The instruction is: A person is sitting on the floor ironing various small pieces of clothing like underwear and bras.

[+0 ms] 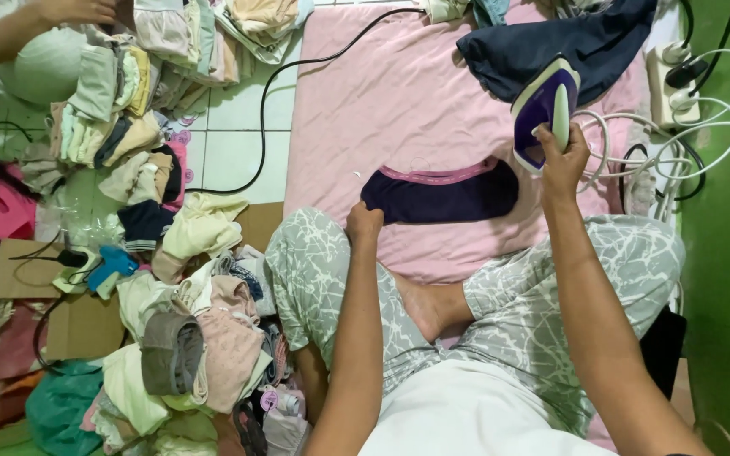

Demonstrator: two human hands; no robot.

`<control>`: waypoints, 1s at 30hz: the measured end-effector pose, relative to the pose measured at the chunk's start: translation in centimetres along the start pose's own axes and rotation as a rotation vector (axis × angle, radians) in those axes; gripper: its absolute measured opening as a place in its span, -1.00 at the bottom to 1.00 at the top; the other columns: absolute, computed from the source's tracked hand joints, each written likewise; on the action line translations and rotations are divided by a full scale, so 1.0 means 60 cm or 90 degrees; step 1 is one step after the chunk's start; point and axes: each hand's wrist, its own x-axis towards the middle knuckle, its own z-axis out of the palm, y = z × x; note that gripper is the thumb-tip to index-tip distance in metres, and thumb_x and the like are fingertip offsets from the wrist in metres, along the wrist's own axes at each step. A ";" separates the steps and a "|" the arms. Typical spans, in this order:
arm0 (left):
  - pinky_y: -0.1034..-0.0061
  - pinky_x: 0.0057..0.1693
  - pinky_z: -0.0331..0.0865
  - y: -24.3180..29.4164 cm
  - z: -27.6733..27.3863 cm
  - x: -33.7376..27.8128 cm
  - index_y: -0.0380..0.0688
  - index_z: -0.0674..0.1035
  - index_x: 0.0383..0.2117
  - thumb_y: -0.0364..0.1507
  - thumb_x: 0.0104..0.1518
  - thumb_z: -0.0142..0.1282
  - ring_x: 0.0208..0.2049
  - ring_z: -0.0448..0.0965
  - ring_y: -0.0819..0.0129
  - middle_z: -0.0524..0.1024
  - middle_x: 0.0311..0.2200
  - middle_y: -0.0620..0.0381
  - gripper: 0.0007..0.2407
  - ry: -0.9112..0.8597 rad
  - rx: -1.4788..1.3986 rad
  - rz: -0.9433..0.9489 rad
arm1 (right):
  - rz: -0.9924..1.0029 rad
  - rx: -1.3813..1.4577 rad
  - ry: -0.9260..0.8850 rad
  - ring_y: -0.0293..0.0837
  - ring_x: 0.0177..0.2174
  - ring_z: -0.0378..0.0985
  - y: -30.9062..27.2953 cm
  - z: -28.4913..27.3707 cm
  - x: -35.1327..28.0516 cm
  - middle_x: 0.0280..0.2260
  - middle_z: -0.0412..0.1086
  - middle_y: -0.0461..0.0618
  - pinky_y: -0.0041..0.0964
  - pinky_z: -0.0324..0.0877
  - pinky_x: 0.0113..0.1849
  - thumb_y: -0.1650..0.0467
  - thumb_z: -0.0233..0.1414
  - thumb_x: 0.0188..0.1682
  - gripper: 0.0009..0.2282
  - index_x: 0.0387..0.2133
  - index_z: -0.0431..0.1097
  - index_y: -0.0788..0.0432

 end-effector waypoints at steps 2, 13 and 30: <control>0.07 0.23 0.36 -0.005 0.001 0.003 -0.02 0.62 0.02 -0.41 0.00 -0.12 0.10 0.58 -0.01 0.63 -0.05 -0.05 -0.58 0.000 0.003 0.000 | 0.011 0.001 -0.005 -0.39 -0.35 0.40 -0.004 -0.008 -0.026 -0.45 0.41 -0.22 -0.49 0.32 -0.21 0.38 0.25 0.08 -0.88 -0.28 0.43 0.03; 0.10 -0.02 0.52 0.025 -0.006 -0.087 -0.18 0.56 -0.35 -0.41 -0.03 0.12 -0.20 0.66 -0.14 0.60 -0.35 -0.13 -0.83 0.193 -0.137 -0.008 | -0.065 -0.036 -0.015 -0.29 -0.29 0.42 -0.006 -0.050 -0.108 -0.40 0.40 -0.14 -0.29 0.33 -0.05 0.36 0.12 0.21 -0.87 -0.25 0.34 0.12; 0.60 -0.39 0.42 0.004 0.265 -0.012 -0.19 0.62 -0.42 -0.34 -0.06 0.41 -0.55 0.54 0.43 0.55 -0.60 0.09 -0.78 0.119 -0.553 -0.095 | -0.079 -0.227 0.103 0.35 0.07 0.32 0.079 -0.053 -0.150 0.03 0.18 0.39 0.18 0.43 0.01 0.54 0.36 -0.15 -0.34 0.14 0.06 0.36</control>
